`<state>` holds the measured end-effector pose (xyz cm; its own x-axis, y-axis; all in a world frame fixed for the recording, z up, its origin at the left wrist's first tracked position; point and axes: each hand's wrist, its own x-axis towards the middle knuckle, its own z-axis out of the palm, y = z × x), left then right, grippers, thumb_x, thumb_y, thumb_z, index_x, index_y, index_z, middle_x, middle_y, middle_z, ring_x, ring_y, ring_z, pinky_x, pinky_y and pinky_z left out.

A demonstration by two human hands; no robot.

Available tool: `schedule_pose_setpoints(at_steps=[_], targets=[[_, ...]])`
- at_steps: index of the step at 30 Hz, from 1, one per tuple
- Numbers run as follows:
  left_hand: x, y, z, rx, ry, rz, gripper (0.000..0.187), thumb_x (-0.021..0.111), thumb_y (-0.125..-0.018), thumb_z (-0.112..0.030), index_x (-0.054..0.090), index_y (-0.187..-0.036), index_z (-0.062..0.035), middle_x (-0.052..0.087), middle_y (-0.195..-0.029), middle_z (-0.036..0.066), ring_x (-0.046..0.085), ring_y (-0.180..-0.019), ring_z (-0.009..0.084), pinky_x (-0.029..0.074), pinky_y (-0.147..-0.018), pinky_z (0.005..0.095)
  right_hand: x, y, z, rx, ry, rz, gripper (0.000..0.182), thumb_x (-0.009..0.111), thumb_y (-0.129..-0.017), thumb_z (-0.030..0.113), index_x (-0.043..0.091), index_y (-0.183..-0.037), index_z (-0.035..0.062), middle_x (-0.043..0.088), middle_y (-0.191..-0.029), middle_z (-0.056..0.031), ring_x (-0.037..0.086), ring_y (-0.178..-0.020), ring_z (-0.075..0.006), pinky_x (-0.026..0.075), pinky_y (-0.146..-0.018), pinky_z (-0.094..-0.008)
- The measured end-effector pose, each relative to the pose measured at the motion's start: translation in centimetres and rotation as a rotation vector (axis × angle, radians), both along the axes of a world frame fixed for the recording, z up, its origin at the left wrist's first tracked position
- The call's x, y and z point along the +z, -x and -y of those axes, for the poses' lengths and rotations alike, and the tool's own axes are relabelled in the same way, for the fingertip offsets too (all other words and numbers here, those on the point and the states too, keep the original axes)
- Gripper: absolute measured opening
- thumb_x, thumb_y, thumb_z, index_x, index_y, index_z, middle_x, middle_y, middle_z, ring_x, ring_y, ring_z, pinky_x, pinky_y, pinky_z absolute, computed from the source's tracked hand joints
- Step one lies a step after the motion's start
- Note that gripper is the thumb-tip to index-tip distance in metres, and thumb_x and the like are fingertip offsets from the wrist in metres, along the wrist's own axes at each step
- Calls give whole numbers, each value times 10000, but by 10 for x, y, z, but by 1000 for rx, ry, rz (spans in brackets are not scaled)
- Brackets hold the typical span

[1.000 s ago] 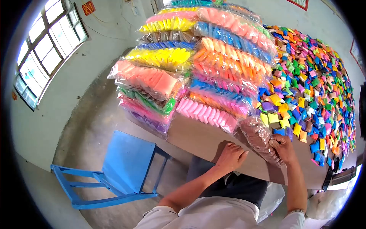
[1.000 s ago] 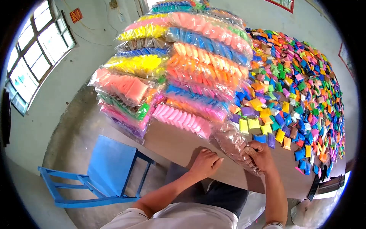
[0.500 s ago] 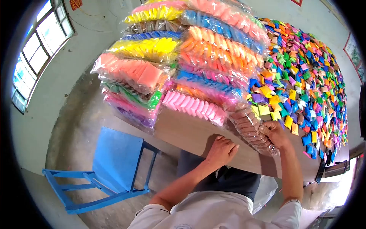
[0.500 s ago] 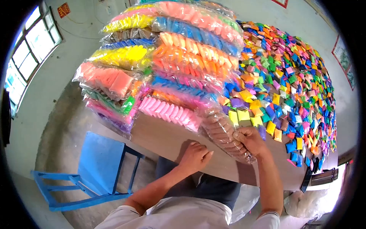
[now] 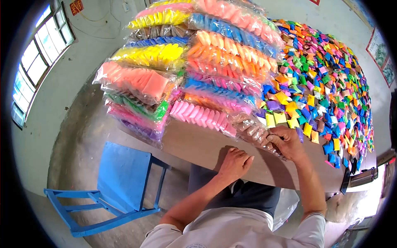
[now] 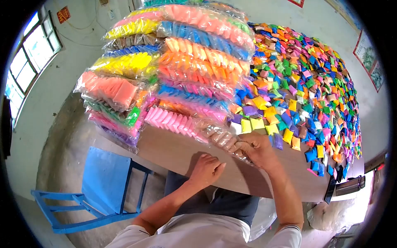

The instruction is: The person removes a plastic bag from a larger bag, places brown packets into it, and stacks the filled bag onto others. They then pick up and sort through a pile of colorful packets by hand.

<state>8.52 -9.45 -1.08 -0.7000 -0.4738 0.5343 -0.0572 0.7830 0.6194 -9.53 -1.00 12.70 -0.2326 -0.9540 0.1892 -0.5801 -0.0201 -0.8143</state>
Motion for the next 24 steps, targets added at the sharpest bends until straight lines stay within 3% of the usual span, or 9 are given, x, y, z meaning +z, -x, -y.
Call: schedule_pose_setpoints(at_steps=[4, 6, 10, 18, 19, 24], targets=[[5, -3, 1, 1, 18, 42, 176, 620, -916, -189, 615, -824, -38, 634, -788, 133, 606, -795, 329, 443, -807, 462, 1, -4, 4, -28, -29, -67, 153, 728, -891, 112, 696, -963, -20, 689, -895, -97, 645, -845, -176, 494, -742, -314], [3, -3, 0, 2, 13, 31, 179, 621, -915, -191, 614, -819, -40, 630, -783, 132, 606, -795, 328, 443, -807, 463, 1, -8, 8, -6, 95, -113, 132, 720, -886, 137, 712, -936, 15, 639, -754, -99, 607, -691, -170, 471, -632, -303], [-2, -2, 0, 18, 10, -5, 208, 626, -913, -193, 605, -777, -37, 613, -765, 136, 603, -792, 331, 443, -806, 462, 14, -13, 22, 67, 36, 135, 138, 679, -931, 118, 718, -889, -7, 643, -707, -52, 591, -639, -106, 459, -579, -267], [-5, -1, 0, 9, -11, -27, 281, 621, -921, -203, 586, -700, -33, 591, -715, 137, 597, -767, 328, 439, -822, 445, 79, -19, 86, 164, -1, 136, 214, 656, -965, 174, 742, -848, 16, 632, -657, 9, 545, -597, -55, 434, -538, -231], [-5, 0, 0, 6, -19, -39, 288, 621, -923, -205, 587, -694, -33, 591, -710, 138, 598, -768, 329, 439, -829, 444, 89, -19, 96, 160, 2, 73, 233, 650, -965, 165, 696, -826, -16, 669, -704, -20, 557, -618, -71, 454, -573, -231], [-2, -4, 0, -9, -66, -36, 297, 619, -925, -202, 585, -679, -39, 592, -701, 132, 602, -763, 323, 448, -820, 441, 151, -37, 153, 105, -49, 183, 296, 691, -940, 316, 672, -785, 64, 565, -605, 64, 441, -481, -16, 317, -420, -215]])
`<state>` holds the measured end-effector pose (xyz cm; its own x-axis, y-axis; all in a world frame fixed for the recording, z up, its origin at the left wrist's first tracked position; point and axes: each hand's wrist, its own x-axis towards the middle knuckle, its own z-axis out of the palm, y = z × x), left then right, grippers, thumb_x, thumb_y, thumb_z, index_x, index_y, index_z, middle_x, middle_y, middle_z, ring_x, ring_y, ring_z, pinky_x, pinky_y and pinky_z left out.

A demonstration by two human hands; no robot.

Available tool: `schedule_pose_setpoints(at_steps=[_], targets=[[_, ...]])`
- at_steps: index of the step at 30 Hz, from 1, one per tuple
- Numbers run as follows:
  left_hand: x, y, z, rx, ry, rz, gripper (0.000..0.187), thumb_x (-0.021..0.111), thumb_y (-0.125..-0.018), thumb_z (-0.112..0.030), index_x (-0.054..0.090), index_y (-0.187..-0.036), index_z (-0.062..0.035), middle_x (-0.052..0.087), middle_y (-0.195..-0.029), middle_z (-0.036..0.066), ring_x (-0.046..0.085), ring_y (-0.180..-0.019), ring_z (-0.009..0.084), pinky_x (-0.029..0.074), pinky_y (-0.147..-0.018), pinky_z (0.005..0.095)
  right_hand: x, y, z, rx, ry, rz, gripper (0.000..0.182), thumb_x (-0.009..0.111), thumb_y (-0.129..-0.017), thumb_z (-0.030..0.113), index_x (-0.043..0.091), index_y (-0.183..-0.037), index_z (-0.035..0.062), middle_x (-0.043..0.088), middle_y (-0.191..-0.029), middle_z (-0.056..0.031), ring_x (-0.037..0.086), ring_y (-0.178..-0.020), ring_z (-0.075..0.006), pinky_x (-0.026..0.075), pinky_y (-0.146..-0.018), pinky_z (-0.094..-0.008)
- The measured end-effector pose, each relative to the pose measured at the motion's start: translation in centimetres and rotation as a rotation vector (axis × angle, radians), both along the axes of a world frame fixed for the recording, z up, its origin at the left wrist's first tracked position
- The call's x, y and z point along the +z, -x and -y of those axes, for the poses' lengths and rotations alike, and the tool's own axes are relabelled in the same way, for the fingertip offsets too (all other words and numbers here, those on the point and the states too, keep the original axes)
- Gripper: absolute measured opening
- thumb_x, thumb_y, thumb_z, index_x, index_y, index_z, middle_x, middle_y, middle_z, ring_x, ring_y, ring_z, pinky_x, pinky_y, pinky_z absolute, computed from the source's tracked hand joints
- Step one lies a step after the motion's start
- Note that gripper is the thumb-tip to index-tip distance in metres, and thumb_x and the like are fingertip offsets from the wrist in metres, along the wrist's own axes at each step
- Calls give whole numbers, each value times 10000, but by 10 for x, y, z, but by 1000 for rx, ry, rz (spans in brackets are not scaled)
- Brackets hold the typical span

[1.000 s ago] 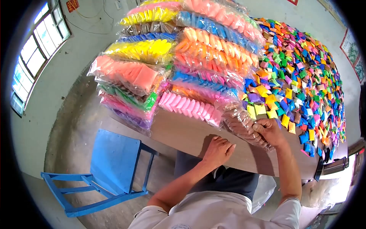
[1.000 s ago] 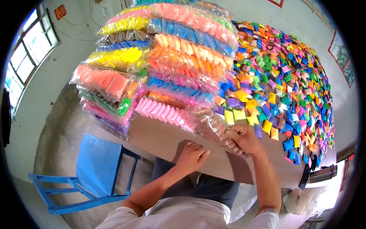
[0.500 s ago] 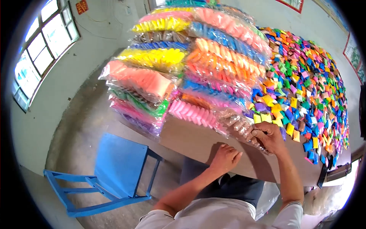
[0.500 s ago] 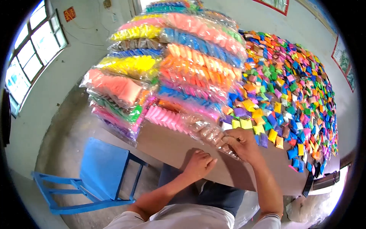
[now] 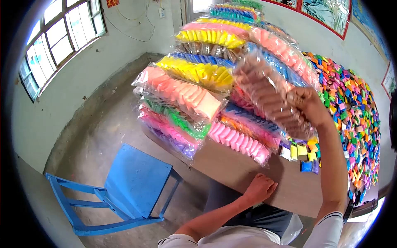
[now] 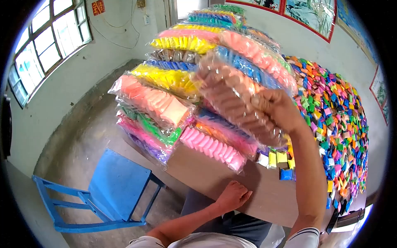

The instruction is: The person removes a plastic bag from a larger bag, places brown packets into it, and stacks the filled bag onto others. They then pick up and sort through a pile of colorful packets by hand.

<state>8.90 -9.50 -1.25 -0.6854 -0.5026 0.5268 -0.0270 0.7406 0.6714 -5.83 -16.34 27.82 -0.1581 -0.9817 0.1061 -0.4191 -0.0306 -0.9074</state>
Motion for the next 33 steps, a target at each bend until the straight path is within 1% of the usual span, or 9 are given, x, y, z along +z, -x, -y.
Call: schedule_pose_setpoints(at_steps=[6, 9, 12, 21, 23, 24, 26, 29, 33], targets=[[7, -3, 3, -1, -16, -36, 251, 619, -915, -192, 610, -715, -40, 620, -739, 139, 616, -795, 317, 450, -831, 433, 41, 6, 109, 378, -18, 92, 271, 653, -962, 316, 668, -972, 45, 672, -861, 10, 593, -709, -62, 521, -660, -256], [-3, 2, 3, -26, -75, -95, 224, 616, -914, -187, 636, -756, -29, 640, -769, 150, 629, -828, 314, 450, -846, 437, 51, -30, 152, 406, 12, 137, 226, 601, -995, 281, 656, -952, 67, 627, -796, 14, 551, -635, -63, 493, -542, -247], [5, 0, 4, 11, -79, -159, 214, 612, -916, -182, 650, -787, -15, 644, -777, 159, 636, -834, 317, 454, -846, 441, 63, -42, 197, 622, -114, 122, 250, 612, -990, 284, 671, -1032, 45, 682, -899, -14, 625, -742, -80, 554, -680, -262], [9, -3, 11, -59, -187, -40, 285, 610, -912, -176, 611, -683, -6, 610, -702, 172, 611, -755, 336, 455, -817, 435, 46, -75, 298, 776, -564, 322, 184, 601, -962, 205, 701, -1001, 56, 668, -795, 8, 602, -690, -78, 535, -637, -254], [7, -1, 11, -56, -192, -61, 284, 609, -911, -172, 609, -681, -6, 604, -695, 173, 608, -749, 338, 453, -813, 433, 36, -97, 295, 429, -233, -204, 201, 640, -925, 214, 730, -965, 39, 685, -808, 5, 604, -678, -97, 525, -639, -284], [6, -1, 11, -53, -200, -83, 283, 608, -910, -169, 606, -679, -7, 598, -688, 175, 604, -743, 339, 451, -808, 431, 34, -93, 304, 427, -234, -200, 201, 640, -925, 214, 730, -965, 39, 685, -808, 5, 604, -678, -97, 525, -639, -284], [6, -1, 12, -62, -211, -63, 275, 606, -912, -166, 609, -688, -7, 600, -687, 171, 605, -742, 338, 450, -807, 430, 28, -84, 326, 349, -58, -663, 336, 752, -820, 354, 761, -923, 35, 728, -823, -110, 674, -776, -193, 525, -724, -351], [4, 1, 12, -75, -233, -44, 266, 603, -916, -165, 614, -702, -7, 602, -687, 166, 606, -739, 336, 449, -803, 429, 37, -91, 315, 256, 155, -864, 260, 693, -861, 218, 739, -994, -1, 714, -792, -49, 624, -687, -143, 509, -653, -331], [-2, 4, 10, -37, -239, -75, 269, 601, -921, -166, 610, -701, -12, 603, -683, 165, 607, -730, 338, 448, -797, 430, 67, -110, 274, 48, 491, -938, 277, 643, -907, 291, 704, -958, 26, 707, -855, -128, 677, -800, -242, 512, -715, -368]])
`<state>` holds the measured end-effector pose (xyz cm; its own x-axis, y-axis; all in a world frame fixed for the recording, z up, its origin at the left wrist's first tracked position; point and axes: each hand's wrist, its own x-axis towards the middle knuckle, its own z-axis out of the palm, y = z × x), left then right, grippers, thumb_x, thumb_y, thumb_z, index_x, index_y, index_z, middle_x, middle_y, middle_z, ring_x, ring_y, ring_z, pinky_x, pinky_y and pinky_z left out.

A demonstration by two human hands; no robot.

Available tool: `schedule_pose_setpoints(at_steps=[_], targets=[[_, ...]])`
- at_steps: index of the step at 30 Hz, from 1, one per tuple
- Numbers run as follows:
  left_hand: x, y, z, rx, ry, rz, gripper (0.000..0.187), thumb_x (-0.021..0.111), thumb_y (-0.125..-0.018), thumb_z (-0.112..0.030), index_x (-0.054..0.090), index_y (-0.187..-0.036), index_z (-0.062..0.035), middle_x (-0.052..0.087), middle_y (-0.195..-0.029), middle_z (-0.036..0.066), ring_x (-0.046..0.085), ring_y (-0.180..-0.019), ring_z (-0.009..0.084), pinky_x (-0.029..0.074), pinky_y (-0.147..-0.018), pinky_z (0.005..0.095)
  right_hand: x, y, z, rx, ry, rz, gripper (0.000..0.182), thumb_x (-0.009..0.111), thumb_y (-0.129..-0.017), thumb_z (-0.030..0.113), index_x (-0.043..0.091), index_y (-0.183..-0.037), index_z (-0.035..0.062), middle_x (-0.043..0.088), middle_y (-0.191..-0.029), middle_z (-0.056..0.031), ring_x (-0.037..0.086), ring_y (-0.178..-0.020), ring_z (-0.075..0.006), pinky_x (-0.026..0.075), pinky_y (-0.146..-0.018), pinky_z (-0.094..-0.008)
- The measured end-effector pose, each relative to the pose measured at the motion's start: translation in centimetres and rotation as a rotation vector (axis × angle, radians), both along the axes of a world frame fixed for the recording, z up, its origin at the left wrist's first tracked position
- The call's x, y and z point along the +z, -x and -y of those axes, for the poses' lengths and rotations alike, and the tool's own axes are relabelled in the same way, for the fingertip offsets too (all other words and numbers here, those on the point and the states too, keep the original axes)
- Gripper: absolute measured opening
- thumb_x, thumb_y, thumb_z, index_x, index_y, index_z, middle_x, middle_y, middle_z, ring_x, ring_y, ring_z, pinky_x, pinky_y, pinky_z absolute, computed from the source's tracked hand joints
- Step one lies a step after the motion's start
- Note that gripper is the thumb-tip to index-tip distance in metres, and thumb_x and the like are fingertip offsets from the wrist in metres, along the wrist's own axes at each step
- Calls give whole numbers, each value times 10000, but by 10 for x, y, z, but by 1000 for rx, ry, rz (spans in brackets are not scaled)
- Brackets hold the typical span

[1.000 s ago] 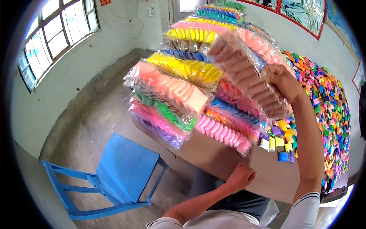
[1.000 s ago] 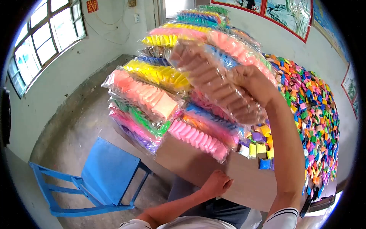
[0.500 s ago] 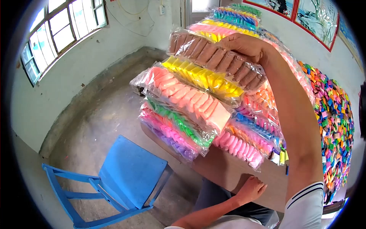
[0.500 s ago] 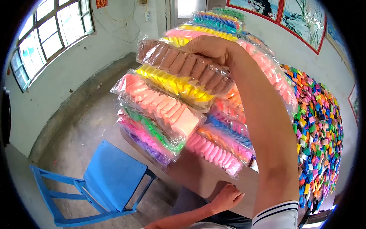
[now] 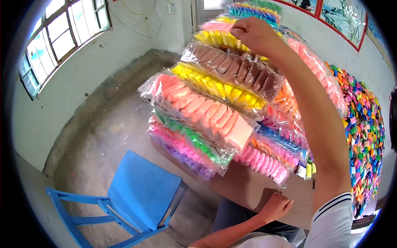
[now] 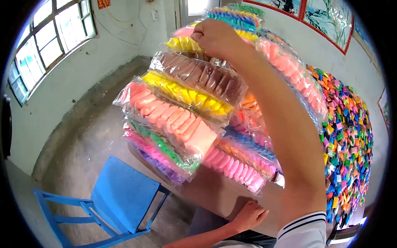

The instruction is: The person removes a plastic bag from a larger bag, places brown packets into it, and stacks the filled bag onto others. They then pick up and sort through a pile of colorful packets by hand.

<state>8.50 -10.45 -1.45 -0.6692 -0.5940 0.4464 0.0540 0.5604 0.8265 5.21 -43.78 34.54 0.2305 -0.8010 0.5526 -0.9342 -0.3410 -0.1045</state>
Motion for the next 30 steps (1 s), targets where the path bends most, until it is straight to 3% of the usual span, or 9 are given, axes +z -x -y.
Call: schedule_pose_setpoints(at_steps=[2, 4, 7, 12, 16, 18, 21, 25, 30], targets=[[3, -1, 3, -8, 9, 1, 267, 603, -920, -166, 606, -699, -15, 605, -684, 161, 608, -732, 336, 448, -791, 432, -10, -15, -48, 35, 60, -46, 288, 638, -915, 307, 692, -989, 34, 707, -897, -140, 679, -829, -277, 515, -736, -384], [6, -1, 4, -27, 14, 2, 265, 606, -918, -166, 602, -697, -19, 607, -686, 157, 610, -735, 335, 449, -785, 434, -26, -18, -80, 141, -177, -87, 350, 620, -872, 321, 675, -1156, 124, 707, -1027, -163, 664, -957, -369, 514, -846, -476], [4, -1, 2, -50, 19, 39, 253, 613, -911, -162, 598, -699, -25, 611, -685, 148, 611, -732, 332, 451, -773, 438, -68, -1, -65, 51, -65, -222, 421, 625, -866, 327, 628, -1246, 146, 682, -1134, -156, 640, -1037, -356, 499, -895, -475], [10, -1, 3, -37, 27, 12, 252, 618, -899, -149, 575, -679, -34, 600, -670, 152, 596, -704, 347, 449, -759, 445, -79, 15, -37, 145, -92, -97, 418, 609, -856, 273, 625, -1255, 148, 674, -1122, -146, 633, -1040, -354, 492, -899, -490], [7, 0, 2, -56, 49, 58, 263, 623, -895, -148, 564, -664, -37, 590, -661, 151, 590, -700, 349, 448, -750, 451, -82, 18, -48, 222, 26, -59, 351, 626, -852, 250, 650, -1172, 108, 674, -1055, -153, 631, -1002, -362, 494, -878, -484], [8, -2, -1, 0, 47, 23, 268, 634, -889, -157, 567, -658, -39, 575, -644, 155, 585, -697, 354, 450, -752, 456, -83, 21, -83, 310, 365, 149, 281, 658, -849, 209, 662, -1084, 53, 670, -1005, -154, 623, -963, -366, 490, -854, -470], [7, -2, -1, 23, 95, -23, 272, 638, -888, -167, 565, -657, -43, 561, -626, 153, 579, -677, 363, 450, -736, 470, -106, 28, -163, 130, 522, 332, 127, 677, -854, 91, 675, -959, 19, 661, -924, -131, 620, -874, -316, 490, -782, -403], [2, -2, -3, -3, 109, 60, 275, 635, -890, -172, 566, -652, -52, 558, -624, 155, 580, -663, 366, 448, -725, 477, -176, 87, -270, -19, 383, 306, 33, 654, -862, -6, 639, -887, 8, 643, -782, -110, 615, -679, -269, 471, -612, -359], [17, -3, 0, -85, 140, 169, 307, 676, -855, -199, 560, -613, -51, 528, -588, 157, 553, -606, 363, 416, -622, 484, -282, 174, -416, -469, -50, 278, 156, 690, -863, 136, 620, -754, 49, 604, -704, -139, 602, -645, -331, 463, -565, -431]])
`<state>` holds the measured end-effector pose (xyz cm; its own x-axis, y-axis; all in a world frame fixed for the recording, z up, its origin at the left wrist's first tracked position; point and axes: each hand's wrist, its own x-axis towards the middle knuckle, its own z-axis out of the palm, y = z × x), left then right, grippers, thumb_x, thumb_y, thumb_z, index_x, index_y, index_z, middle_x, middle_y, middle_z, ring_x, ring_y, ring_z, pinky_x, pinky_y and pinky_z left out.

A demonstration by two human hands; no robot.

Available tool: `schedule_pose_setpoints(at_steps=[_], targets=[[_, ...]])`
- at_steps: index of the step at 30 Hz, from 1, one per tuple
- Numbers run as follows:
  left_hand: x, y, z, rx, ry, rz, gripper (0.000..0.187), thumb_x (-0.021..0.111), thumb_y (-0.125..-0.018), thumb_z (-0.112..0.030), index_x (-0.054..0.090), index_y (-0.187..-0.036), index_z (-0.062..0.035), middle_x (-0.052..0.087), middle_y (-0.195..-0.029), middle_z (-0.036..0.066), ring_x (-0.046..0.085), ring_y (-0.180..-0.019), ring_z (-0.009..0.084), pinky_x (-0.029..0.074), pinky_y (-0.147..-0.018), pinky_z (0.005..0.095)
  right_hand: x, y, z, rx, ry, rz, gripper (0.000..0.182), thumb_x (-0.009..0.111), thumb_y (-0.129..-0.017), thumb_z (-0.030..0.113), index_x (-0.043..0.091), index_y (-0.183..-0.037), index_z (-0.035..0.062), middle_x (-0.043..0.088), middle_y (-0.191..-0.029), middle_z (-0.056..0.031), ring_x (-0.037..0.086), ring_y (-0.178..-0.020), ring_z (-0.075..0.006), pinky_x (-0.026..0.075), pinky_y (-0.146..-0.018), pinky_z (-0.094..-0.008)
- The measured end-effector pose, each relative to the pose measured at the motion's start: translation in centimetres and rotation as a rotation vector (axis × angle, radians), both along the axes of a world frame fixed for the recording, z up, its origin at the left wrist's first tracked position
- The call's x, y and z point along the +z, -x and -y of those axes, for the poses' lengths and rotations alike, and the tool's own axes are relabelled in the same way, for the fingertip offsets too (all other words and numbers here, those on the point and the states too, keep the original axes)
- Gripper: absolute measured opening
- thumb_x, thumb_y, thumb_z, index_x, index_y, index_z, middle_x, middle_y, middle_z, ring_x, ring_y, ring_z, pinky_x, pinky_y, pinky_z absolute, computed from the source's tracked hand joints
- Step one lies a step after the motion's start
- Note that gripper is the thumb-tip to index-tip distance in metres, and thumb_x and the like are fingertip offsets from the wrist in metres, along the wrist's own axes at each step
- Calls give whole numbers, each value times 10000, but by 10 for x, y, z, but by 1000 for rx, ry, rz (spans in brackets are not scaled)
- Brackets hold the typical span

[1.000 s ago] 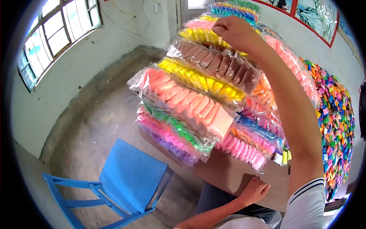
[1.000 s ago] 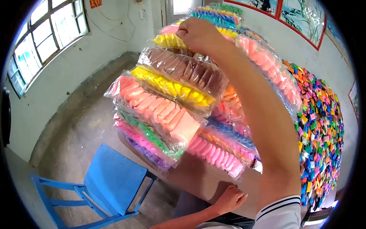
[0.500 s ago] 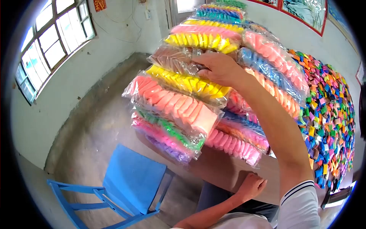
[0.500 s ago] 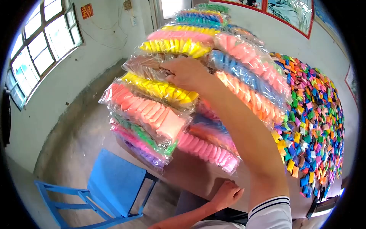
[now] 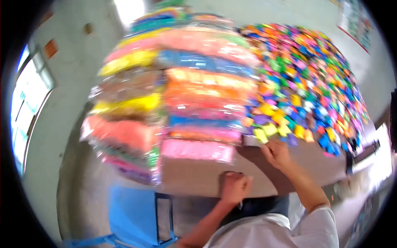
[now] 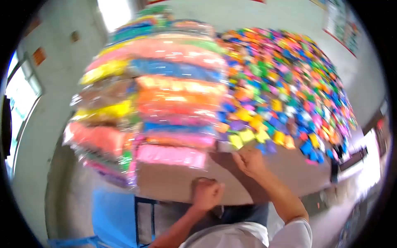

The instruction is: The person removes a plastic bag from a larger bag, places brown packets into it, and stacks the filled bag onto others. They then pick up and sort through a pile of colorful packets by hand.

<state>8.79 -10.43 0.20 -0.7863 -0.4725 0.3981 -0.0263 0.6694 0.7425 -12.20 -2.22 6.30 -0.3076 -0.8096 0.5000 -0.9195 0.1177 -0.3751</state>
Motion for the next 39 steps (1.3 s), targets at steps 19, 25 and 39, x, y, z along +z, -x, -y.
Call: schedule_pose_setpoints(at_steps=[19, 25, 39], targets=[[19, 142, -105, -590, 185, 45, 253, 685, -846, -184, 604, -649, -48, 632, -679, 93, 614, -682, 280, 437, -726, 408, -61, 32, -121, -364, 567, 1256, 429, 469, -1049, 335, 547, -726, 63, 581, -678, -40, 507, -569, -101, 386, -493, -242], [8, 146, -104, -593, 208, 20, 249, 707, -822, -184, 598, -638, -57, 635, -673, 69, 616, -663, 257, 437, -728, 389, -66, 43, -124, -126, 659, 1605, 359, 526, -1003, 321, 512, -732, 85, 590, -721, -73, 502, -583, -133, 400, -521, -260], [1, 144, -99, -711, 83, -50, 249, 721, -814, -239, 616, -657, -76, 637, -670, 72, 636, -701, 236, 441, -811, 367, -63, 43, -125, -181, 359, 1406, 316, 588, -987, 242, 606, -742, 44, 634, -774, -49, 523, -603, -80, 424, -555, -221]])
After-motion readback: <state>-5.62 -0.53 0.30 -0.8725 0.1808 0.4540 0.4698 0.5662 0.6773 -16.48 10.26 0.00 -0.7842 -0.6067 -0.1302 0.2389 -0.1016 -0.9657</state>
